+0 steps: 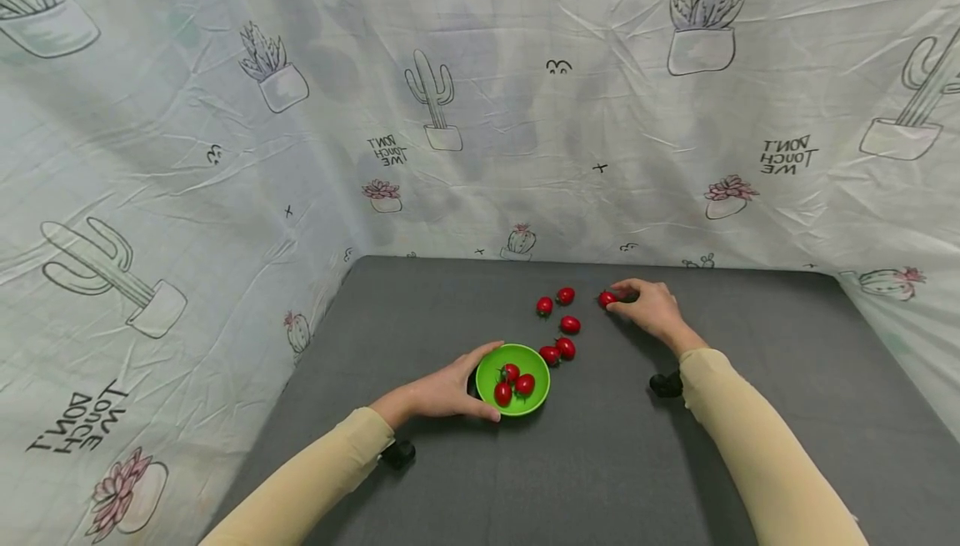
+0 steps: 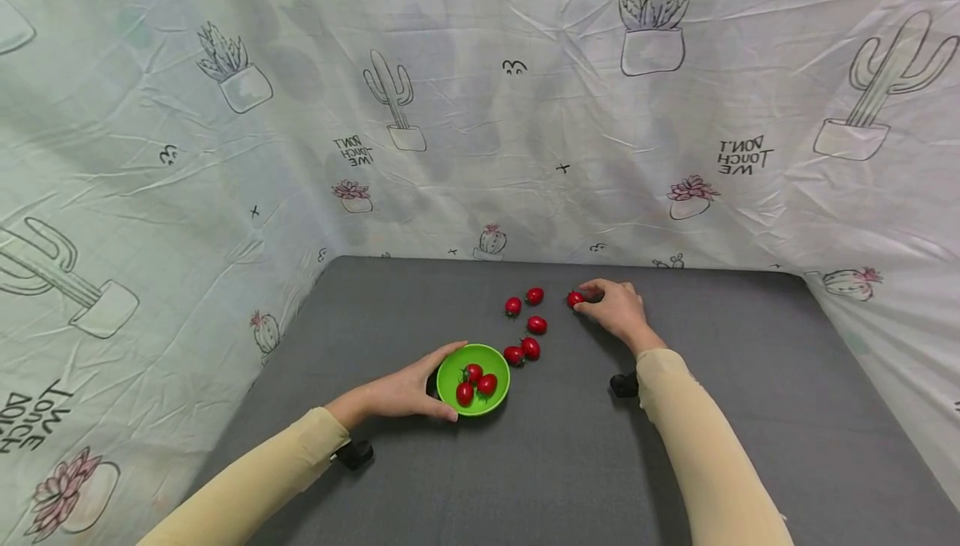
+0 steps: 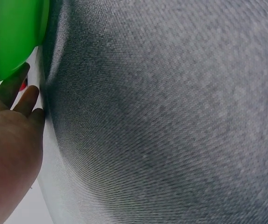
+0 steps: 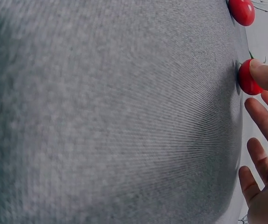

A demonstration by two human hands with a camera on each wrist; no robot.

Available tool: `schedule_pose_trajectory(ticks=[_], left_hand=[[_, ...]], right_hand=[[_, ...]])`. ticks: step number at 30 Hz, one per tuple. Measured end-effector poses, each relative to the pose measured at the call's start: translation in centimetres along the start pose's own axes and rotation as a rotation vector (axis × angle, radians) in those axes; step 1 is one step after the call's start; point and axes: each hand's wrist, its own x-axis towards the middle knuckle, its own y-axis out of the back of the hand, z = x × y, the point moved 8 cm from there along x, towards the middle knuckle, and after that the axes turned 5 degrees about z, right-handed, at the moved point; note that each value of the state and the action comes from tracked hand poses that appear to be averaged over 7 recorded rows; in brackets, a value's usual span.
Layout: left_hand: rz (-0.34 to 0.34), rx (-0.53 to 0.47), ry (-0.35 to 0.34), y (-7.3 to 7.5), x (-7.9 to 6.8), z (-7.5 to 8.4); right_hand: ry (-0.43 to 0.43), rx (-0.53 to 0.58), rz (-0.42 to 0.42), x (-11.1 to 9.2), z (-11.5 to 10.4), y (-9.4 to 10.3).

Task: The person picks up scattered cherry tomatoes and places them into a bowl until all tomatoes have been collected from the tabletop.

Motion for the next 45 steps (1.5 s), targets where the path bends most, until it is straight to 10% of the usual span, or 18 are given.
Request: schedule_pose_trajectory(ticks=[45], left_hand=[[0.011,0.003,-0.009,-0.77,-0.39,0.04]], right_hand=[[0.033,-0.007,-0.016,-0.37,-0.33,-0.18]])
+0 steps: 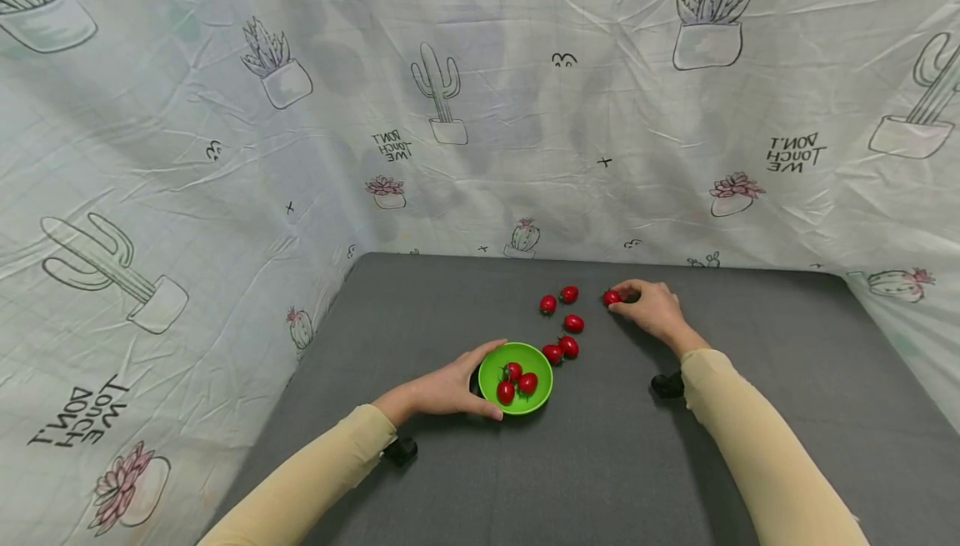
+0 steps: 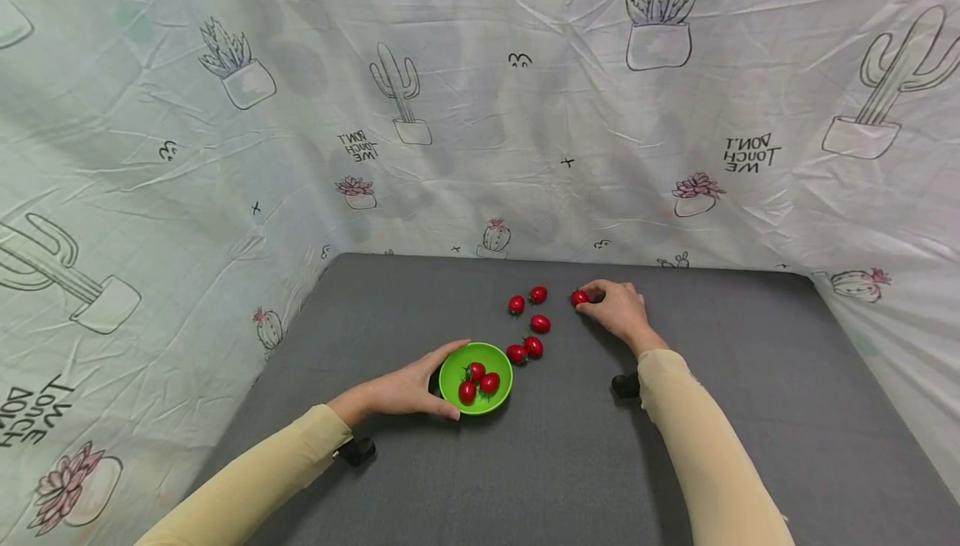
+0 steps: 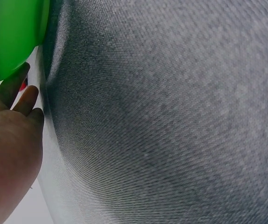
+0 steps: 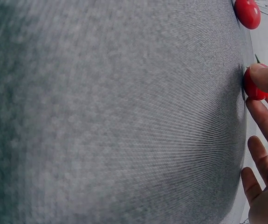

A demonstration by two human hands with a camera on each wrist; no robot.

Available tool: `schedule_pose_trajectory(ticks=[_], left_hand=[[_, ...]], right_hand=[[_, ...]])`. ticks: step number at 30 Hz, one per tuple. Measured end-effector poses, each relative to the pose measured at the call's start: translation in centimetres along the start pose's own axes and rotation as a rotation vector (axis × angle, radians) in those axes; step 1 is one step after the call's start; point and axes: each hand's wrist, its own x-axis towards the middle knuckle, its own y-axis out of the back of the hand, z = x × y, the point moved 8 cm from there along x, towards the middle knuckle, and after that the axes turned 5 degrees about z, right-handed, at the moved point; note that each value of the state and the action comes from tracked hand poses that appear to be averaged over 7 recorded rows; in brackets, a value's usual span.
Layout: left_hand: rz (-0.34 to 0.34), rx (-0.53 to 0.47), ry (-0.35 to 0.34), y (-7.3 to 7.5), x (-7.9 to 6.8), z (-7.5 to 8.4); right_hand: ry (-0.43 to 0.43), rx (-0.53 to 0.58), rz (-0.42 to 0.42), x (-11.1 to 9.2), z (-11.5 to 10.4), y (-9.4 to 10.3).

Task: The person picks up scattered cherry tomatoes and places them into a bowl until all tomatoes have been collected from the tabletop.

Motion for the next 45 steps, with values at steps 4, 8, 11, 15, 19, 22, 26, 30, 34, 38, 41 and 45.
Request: schedule_pose_trajectory(ticks=[4,8,11,15,19,22,26,30,34,38,41,45], left_hand=[[-0.001,-0.006,0.005,0.0,0.0,0.2],[0.003,0.000,0.012,0.0,-0.1,0.2],[0.005,0.005,0.017,0.0,-0.1,0.1],[0.002,0.005,0.020,0.1,-0.1,0.2],[-0.002,-0.001,0.023,0.2,-0.1,0.4],[-0.003,-0.004,0.019,0.2,-0.1,0.5],[-0.004,-0.007,0.012,0.3,0.0,0.5],[-0.002,-0.012,0.015,0.4,0.0,0.6],[0.000,-0.008,0.017,0.4,0.0,0.7],[0.001,-0.001,0.013,0.5,0.1,0.7],[0.002,0.000,0.014,0.5,0.1,0.7],[0.001,-0.004,0.017,0.5,0.1,0.6]], right_hand=[[-0.001,0.003,-0.001,-0.2,0.0,0.1],[0.006,0.009,-0.003,-0.4,-0.1,0.3],[0.017,0.012,-0.004,-0.5,-0.4,0.5],[0.035,0.028,-0.002,-0.9,-1.1,1.2],[0.059,0.045,-0.008,-1.3,-1.9,1.7],[0.077,0.065,-0.020,-1.6,-2.6,2.0],[0.113,0.090,-0.044,-2.1,-3.8,2.1],[0.157,0.104,-0.060,-2.8,-5.3,2.2],[0.187,0.133,-0.084,-3.5,-7.0,2.1],[0.216,0.159,-0.107,-4.1,-8.4,1.9],[0.242,0.181,-0.125,-4.5,-9.5,1.6],[0.269,0.207,-0.157,-5.2,-10.8,1.2]])
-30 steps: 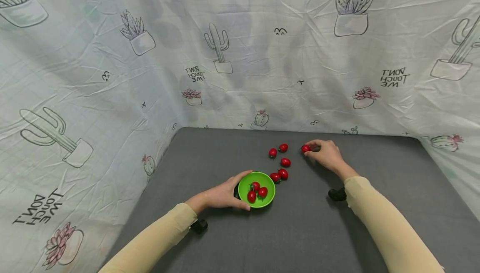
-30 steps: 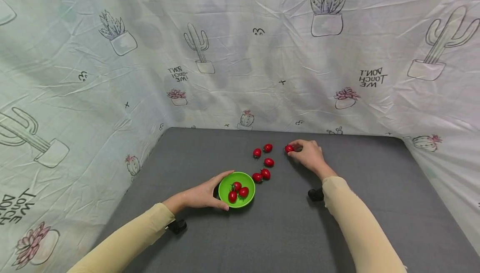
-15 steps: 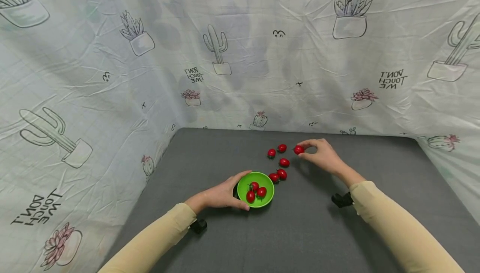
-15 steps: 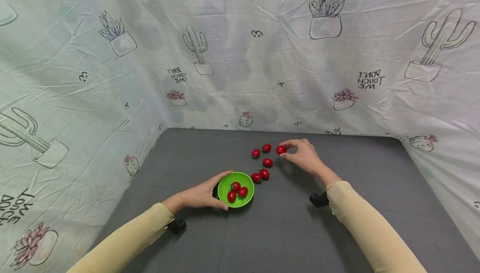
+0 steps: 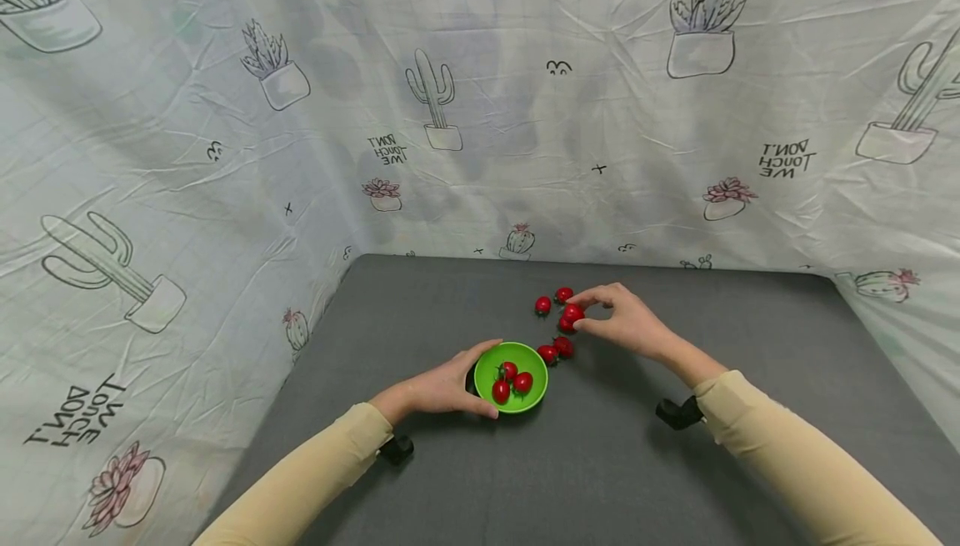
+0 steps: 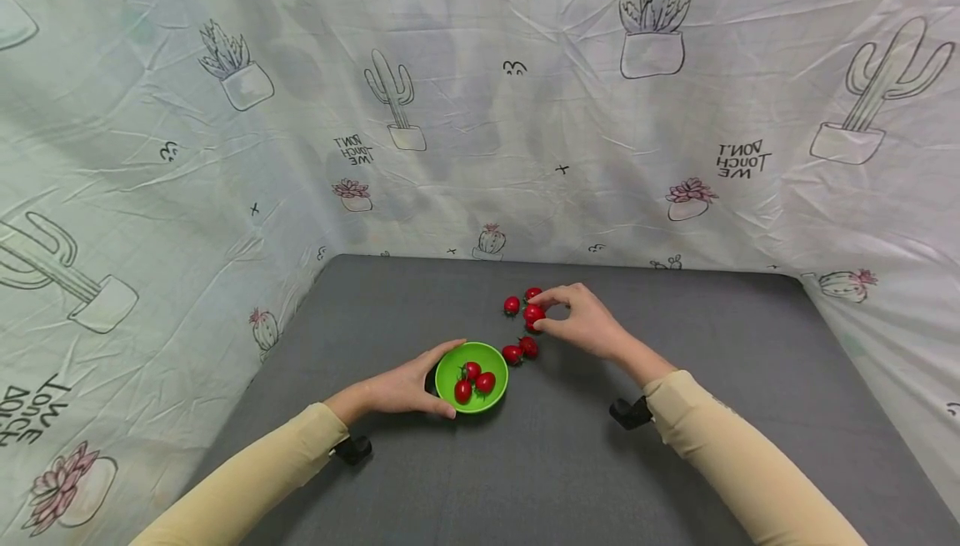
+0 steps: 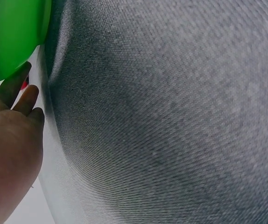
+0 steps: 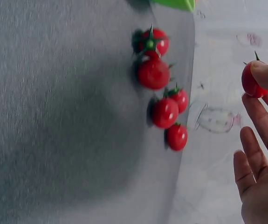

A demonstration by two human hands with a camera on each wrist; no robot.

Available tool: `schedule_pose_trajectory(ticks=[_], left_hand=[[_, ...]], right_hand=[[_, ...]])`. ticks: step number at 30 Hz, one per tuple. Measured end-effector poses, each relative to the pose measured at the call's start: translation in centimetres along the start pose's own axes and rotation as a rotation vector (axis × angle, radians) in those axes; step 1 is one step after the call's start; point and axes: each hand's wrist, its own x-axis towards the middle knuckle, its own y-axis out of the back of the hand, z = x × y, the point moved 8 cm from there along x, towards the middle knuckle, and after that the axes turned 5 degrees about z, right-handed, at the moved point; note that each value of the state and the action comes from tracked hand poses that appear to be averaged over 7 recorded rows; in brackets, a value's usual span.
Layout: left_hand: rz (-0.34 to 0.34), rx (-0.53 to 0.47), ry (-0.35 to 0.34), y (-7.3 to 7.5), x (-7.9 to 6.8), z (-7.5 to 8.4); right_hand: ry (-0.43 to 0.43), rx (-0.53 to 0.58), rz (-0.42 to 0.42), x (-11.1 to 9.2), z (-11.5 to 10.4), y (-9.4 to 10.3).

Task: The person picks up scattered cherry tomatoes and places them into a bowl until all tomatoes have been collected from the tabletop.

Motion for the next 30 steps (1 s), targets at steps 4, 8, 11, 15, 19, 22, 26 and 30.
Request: schedule_pose_trajectory(ticks=[4,8,11,15,19,22,26,30], left_hand=[[0.003,-0.001,-0.004,-0.1,-0.2,0.1],[0.006,0.001,0.000,-0.3,-0.4,0.2],[0.011,0.000,0.006,-0.4,-0.5,0.2],[0.017,0.001,0.014,-0.6,-0.7,0.1],[0.020,0.005,0.020,-0.9,-0.9,0.0],[0.021,0.007,0.019,-1.0,-1.0,-0.1],[0.020,0.007,0.015,-1.3,-1.1,0.1],[0.019,0.006,0.013,-1.5,-1.3,0.2]], right_hand=[[0.024,0.013,-0.024,-0.4,-1.1,-0.9],[0.043,0.026,-0.048,-0.8,-2.0,-1.7],[0.064,0.037,-0.075,-1.1,-2.6,-2.4],[0.108,0.037,-0.132,-1.5,-3.1,-3.5],[0.139,0.053,-0.205,-1.7,-3.3,-4.7],[0.145,0.082,-0.253,-1.9,-3.5,-5.6],[0.152,0.111,-0.297,-2.3,-3.7,-6.8],[0.181,0.118,-0.330,-2.7,-4.2,-8.0]])
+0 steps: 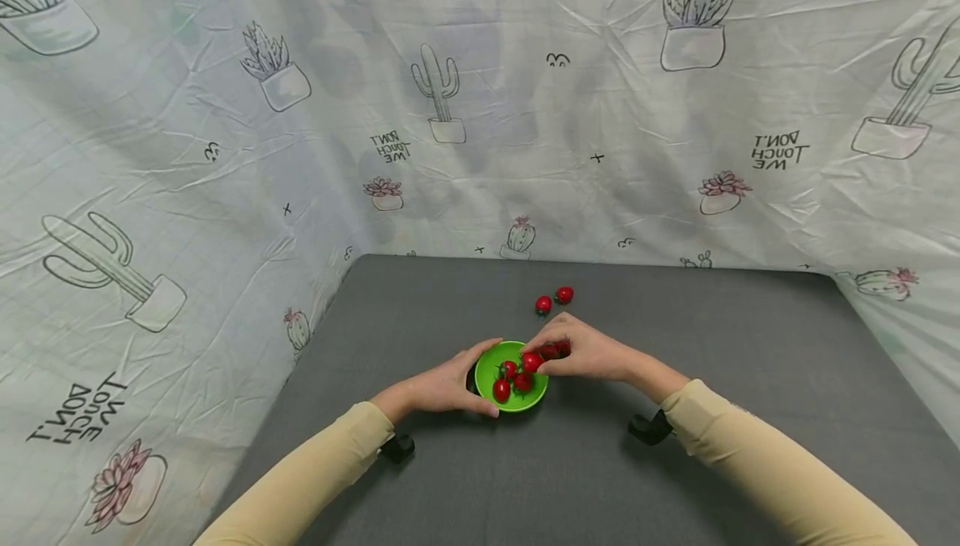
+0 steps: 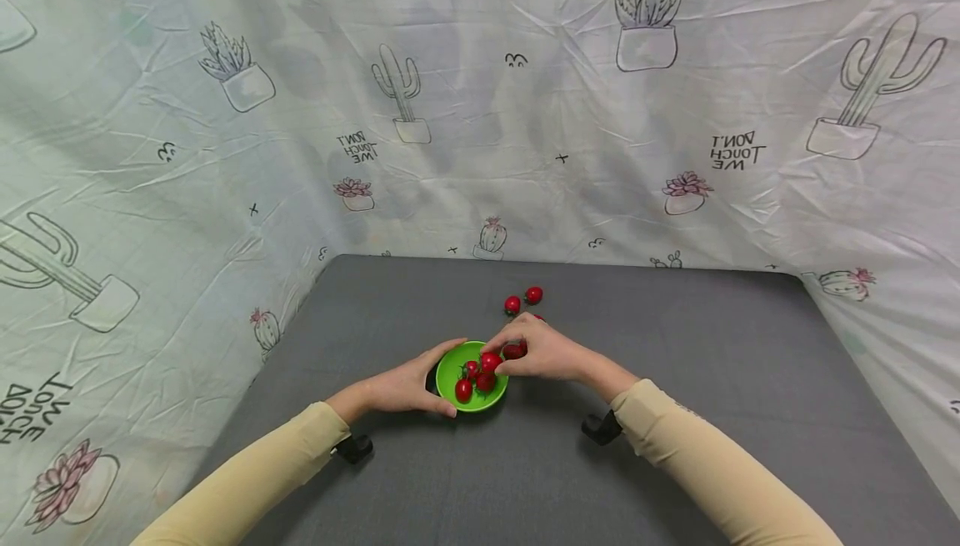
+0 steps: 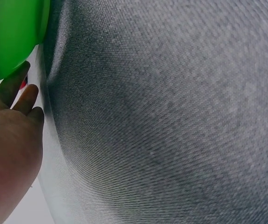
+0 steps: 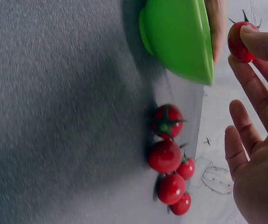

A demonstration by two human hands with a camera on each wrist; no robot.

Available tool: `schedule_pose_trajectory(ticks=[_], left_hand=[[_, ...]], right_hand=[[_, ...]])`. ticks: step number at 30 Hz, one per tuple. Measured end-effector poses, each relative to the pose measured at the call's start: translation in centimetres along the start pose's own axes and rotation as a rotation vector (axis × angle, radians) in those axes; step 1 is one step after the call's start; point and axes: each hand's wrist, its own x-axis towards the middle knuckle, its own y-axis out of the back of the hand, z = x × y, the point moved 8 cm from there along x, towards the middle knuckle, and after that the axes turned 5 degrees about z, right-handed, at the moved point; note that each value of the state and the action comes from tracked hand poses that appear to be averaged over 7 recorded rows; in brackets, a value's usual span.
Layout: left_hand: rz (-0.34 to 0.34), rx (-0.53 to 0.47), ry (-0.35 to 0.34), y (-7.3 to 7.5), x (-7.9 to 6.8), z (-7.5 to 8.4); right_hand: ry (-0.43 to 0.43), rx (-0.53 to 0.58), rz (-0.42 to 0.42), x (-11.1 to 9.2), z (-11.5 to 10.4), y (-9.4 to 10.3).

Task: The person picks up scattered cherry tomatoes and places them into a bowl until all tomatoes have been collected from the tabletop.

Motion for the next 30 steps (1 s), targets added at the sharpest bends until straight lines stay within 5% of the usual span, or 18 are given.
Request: schedule_pose_trajectory(ticks=[14,30], left_hand=[[-0.010,-0.002,0.001,-0.1,0.1,-0.2],[-0.011,-0.002,-0.012,0.0,0.2,0.0]], right_hand=[[0.000,-0.069,-0.011,-0.2,-0.4,-2.2],[0.085,-0.177,-0.017,-0.3,-0.5,-2.5]])
